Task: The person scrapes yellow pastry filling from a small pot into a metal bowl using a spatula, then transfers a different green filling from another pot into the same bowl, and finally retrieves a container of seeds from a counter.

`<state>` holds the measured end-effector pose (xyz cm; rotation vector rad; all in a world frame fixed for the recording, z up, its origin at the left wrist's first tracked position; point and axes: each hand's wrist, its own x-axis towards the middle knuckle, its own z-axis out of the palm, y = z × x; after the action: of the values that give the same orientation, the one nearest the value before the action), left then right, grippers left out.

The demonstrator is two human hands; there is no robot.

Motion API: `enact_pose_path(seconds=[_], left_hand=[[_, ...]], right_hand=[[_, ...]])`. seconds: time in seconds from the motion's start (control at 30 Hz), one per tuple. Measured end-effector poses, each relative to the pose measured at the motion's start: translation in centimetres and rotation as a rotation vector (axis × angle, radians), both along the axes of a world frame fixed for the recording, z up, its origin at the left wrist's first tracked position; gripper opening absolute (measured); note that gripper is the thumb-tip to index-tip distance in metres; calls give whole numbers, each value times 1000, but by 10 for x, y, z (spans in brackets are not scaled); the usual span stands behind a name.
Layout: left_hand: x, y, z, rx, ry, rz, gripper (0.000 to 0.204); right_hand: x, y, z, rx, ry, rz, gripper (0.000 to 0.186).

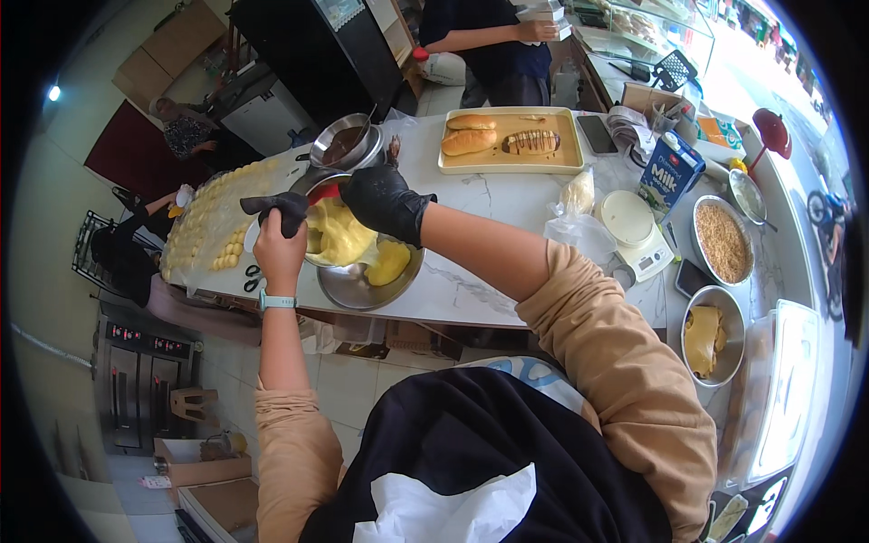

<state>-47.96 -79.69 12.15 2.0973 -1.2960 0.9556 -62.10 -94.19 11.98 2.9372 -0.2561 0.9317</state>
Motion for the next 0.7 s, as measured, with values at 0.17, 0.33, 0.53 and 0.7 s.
enact_pose_path(seconds=[0.17,0.33,0.53,0.7], left_hand=[[6,4,2,-112,-11,0,30],[10,3,2,-86,-37,15,30],[7,3,-10,-141,-89,39,29],[0,-8,-13,-150,-37,29,28]], right_hand=[[-6,1,-26,26,29,135,13],[2,10,-15,140,-180,-104,15],[9,-4,-43,442,36,-38,16],[14,-52,-80,294,100,180,24]])
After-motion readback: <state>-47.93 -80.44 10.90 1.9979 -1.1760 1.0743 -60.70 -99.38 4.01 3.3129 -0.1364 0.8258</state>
